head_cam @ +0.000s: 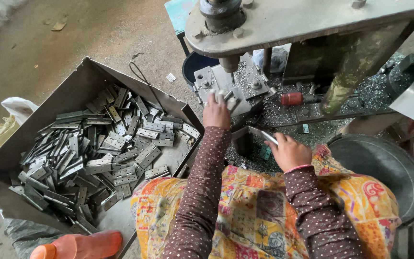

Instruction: The person sits on the floor and repeatedly picks up metal brackets from a bin, places them into a manual punching machine, and operates the lever to process them. The processed brackets are returned to the bin after each cycle.

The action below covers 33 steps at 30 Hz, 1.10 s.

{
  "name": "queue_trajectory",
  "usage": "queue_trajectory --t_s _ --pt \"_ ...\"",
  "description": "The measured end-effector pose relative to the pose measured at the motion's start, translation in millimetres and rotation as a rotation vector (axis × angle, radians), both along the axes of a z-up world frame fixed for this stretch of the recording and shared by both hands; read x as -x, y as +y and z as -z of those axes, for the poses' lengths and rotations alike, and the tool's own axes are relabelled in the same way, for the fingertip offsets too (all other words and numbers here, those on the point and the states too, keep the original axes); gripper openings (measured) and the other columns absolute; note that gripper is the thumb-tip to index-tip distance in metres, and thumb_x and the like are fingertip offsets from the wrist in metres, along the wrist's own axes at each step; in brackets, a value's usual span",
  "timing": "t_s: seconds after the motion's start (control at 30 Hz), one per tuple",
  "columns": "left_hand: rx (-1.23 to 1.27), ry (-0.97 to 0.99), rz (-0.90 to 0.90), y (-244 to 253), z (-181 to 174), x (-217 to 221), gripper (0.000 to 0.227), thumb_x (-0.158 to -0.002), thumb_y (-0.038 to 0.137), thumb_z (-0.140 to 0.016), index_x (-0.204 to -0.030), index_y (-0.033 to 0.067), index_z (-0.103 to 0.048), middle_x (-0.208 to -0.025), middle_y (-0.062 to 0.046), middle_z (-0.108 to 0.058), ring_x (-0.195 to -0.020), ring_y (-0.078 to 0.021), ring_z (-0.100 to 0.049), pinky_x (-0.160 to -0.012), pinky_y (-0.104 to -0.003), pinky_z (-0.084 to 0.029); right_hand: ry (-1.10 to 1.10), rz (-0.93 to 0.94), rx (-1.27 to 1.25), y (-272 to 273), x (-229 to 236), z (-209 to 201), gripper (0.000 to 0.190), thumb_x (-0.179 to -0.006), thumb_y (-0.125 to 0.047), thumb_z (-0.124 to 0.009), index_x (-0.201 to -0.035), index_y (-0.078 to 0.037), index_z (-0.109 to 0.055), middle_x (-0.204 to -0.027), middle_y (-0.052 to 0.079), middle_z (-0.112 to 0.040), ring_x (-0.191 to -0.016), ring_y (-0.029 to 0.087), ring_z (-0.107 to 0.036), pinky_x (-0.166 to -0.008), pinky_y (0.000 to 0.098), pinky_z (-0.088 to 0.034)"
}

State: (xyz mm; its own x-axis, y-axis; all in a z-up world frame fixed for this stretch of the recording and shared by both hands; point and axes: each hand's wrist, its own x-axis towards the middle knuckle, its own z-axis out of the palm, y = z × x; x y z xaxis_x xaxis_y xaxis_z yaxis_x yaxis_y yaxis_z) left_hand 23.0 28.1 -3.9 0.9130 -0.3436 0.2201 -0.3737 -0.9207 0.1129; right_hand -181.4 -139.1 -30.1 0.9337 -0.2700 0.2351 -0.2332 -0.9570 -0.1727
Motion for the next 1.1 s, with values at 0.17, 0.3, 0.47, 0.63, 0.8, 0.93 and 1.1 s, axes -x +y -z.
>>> queue_trajectory --t_s 0.17,0.3,0.47,0.63,0.8,0.93,1.1 --pt "-0.212 0.057 -0.092 17.7 -12.2 22.0 0.034 -0.096 0.02 -0.052 -0.126 0.007 -0.06 -0.148 -0.017 -0.043 -0.138 -0.0323 -0.04 -0.119 -0.056 -0.016 -0.153 0.009 0.031 3.2 2.1 -1.0 0.035 -0.094 -0.054 -0.059 -0.1 -0.02 -0.067 -0.069 0.0 -0.068 -0.046 0.019 -0.062 -0.04 0.0338 -0.046" --pt "-0.246 0.113 0.08 -5.3 -3.0 59.4 0.042 -0.091 0.028 -0.056 -0.129 0.0093 -0.06 -0.151 -0.014 -0.04 -0.143 -0.0282 -0.034 -0.121 -0.055 -0.009 -0.167 0.026 0.06 6.9 1.0 -7.3 0.035 -0.092 -0.055 -0.061 -0.102 -0.021 -0.068 -0.071 0.0 -0.07 -0.048 0.02 -0.063 -0.041 0.0339 -0.047" --pt "-0.089 -0.025 0.106 -29.2 5.5 50.1 0.025 -0.089 0.025 -0.059 -0.102 0.0083 -0.072 -0.149 -0.015 -0.046 -0.142 -0.0293 -0.038 -0.12 -0.059 -0.01 -0.069 0.029 0.032 9.1 7.4 -18.8 0.035 -0.092 -0.053 -0.062 -0.105 -0.021 -0.067 -0.074 0.001 -0.071 -0.052 0.022 -0.066 -0.043 0.0369 -0.05" --pt "-0.088 0.037 0.065 -36.5 -10.7 37.9 0.021 -0.09 0.025 -0.061 -0.084 0.0104 -0.075 -0.146 -0.019 -0.05 -0.142 -0.0368 -0.036 -0.121 -0.061 -0.007 0.142 -0.031 0.006 5.2 8.7 -31.4 0.048 -0.085 -0.044 -0.069 -0.121 -0.015 -0.057 -0.092 0.006 -0.068 -0.071 0.025 -0.071 -0.057 0.0382 -0.057" --pt "-0.083 0.205 0.066 -31.4 -38.3 45.0 0.033 -0.092 0.039 -0.058 -0.082 0.0124 -0.076 -0.148 -0.016 -0.046 -0.146 -0.0348 -0.029 -0.12 -0.059 -0.001 0.302 -0.021 0.013 8.2 9.2 -34.8 0.062 -0.079 -0.044 -0.074 -0.128 -0.014 -0.051 -0.096 0.009 -0.065 -0.079 0.028 -0.071 -0.064 0.0403 -0.059" --pt "-0.091 0.305 0.053 -26.9 -60.3 42.0 0.037 -0.09 0.045 -0.054 -0.095 0.0152 -0.075 -0.152 -0.013 -0.039 -0.147 -0.0309 -0.023 -0.118 -0.058 0.004 0.414 -0.008 0.006 8.0 9.9 -35.7 0.063 -0.083 -0.046 -0.072 -0.131 -0.012 -0.049 -0.097 0.011 -0.065 -0.078 0.029 -0.072 -0.065 0.0402 -0.06" --pt "-0.132 0.338 0.059 -19.1 -64.5 38.5 0.042 -0.093 0.046 -0.048 -0.096 0.0154 -0.076 -0.159 -0.011 -0.029 -0.15 -0.0271 -0.017 -0.118 -0.056 0.006 0.385 -0.014 0.011 10.6 13.4 -32.3 0.063 -0.082 -0.045 -0.073 -0.129 -0.011 -0.05 -0.097 0.012 -0.065 -0.079 0.03 -0.072 -0.067 0.0421 -0.06"
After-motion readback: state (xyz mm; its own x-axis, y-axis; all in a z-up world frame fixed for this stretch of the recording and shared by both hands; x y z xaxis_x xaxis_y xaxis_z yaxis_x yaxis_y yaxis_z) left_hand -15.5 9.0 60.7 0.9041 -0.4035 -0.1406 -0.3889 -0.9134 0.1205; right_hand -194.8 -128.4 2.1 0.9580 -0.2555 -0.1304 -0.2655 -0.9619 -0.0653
